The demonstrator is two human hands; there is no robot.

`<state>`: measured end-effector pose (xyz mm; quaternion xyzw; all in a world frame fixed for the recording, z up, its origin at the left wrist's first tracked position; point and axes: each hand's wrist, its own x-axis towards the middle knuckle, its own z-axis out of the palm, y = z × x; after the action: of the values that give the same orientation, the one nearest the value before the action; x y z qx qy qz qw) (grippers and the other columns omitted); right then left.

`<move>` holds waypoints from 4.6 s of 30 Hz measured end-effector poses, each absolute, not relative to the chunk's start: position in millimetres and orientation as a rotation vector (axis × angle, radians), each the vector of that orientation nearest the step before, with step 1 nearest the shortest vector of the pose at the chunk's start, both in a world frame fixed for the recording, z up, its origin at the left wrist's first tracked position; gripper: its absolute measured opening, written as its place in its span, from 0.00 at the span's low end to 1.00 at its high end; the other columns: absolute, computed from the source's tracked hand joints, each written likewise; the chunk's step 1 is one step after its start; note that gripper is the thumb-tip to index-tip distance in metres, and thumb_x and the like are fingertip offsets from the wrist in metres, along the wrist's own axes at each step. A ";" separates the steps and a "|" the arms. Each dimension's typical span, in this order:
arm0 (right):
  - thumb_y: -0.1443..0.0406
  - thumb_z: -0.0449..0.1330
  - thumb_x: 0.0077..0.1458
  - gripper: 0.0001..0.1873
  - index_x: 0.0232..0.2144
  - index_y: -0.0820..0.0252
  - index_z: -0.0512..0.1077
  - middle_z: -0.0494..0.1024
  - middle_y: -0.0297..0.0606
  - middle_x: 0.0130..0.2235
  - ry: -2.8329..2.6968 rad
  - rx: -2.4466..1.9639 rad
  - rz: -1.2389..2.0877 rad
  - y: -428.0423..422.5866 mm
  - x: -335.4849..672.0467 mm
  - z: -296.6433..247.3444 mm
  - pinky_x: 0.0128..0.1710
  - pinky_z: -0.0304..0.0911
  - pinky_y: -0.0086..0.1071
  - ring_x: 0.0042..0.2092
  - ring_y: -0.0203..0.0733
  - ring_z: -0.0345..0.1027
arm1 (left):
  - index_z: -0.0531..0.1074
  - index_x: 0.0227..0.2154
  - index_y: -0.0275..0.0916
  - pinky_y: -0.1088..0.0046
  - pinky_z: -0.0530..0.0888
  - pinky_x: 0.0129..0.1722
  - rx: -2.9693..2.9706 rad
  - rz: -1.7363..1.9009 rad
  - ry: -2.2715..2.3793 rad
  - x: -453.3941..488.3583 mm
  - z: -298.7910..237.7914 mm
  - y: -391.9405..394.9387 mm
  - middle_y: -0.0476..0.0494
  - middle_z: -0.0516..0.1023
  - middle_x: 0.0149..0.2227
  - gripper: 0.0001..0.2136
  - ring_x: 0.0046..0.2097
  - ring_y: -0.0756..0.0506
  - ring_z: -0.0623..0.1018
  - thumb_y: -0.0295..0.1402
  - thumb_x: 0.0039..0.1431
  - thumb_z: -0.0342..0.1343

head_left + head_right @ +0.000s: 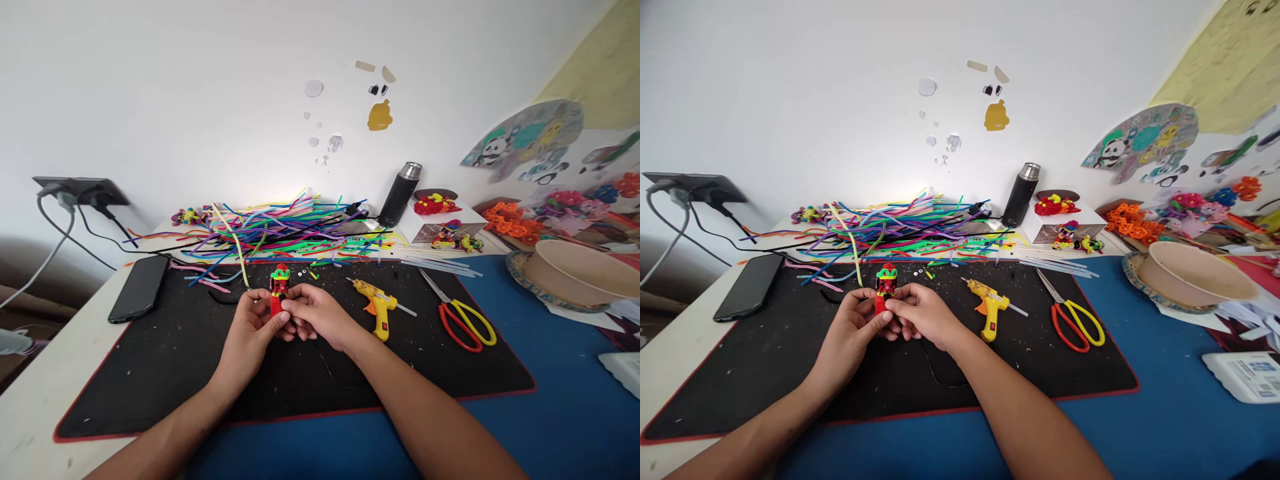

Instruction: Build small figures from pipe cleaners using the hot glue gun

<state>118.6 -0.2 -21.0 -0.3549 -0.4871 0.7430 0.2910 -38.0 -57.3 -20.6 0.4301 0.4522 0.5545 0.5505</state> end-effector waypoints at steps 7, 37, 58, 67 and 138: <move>0.53 0.70 0.55 0.19 0.39 0.57 0.68 0.68 0.21 0.19 -1.300 -0.943 1.979 0.2 118.5 -21.1 0.13 0.50 0.23 0.16 0.30 0.61 | 0.59 0.43 0.43 0.70 0.82 0.28 1.014 1.317 1.077 -37.2 -20.3 -56.7 0.52 0.82 0.33 0.23 0.28 0.44 0.85 0.39 0.57 0.70; 0.49 0.68 0.57 0.21 0.37 0.57 0.68 0.68 0.22 0.19 -1.267 -0.954 2.013 0.1 119.8 -20.1 0.15 0.50 0.24 0.18 0.30 0.62 | 0.58 0.42 0.44 0.70 0.81 0.28 1.050 1.312 1.093 -36.5 -17.4 -59.8 0.51 0.82 0.32 0.23 0.28 0.45 0.84 0.38 0.58 0.70; 0.51 0.66 0.59 0.17 0.37 0.57 0.68 0.67 0.22 0.18 -1.319 -0.991 1.972 -1.4 118.1 -15.7 0.16 0.53 0.23 0.17 0.31 0.60 | 0.57 0.43 0.45 0.69 0.81 0.28 1.063 1.326 1.122 -33.9 -18.0 -60.7 0.53 0.81 0.32 0.23 0.28 0.45 0.84 0.38 0.58 0.69; 0.50 0.65 0.60 0.18 0.38 0.57 0.68 0.66 0.22 0.18 -1.327 -1.000 1.958 -1.3 117.5 -17.4 0.16 0.54 0.23 0.18 0.31 0.59 | 0.57 0.43 0.44 0.69 0.82 0.28 1.038 1.324 1.098 -34.4 -18.3 -59.3 0.51 0.82 0.34 0.24 0.28 0.45 0.84 0.38 0.57 0.70; 0.48 0.68 0.54 0.23 0.41 0.58 0.69 0.68 0.21 0.21 -1.295 -0.941 1.977 -0.1 119.7 -16.6 0.14 0.48 0.24 0.17 0.30 0.61 | 0.62 0.45 0.41 0.76 0.79 0.27 0.924 1.342 1.033 -41.2 -23.0 -55.3 0.51 0.82 0.31 0.23 0.29 0.48 0.83 0.40 0.57 0.71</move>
<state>119.7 -0.1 -16.6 -0.3535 -0.4866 0.7428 0.2941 -41.2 -55.3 -23.0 0.3935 0.4400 0.5715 0.5700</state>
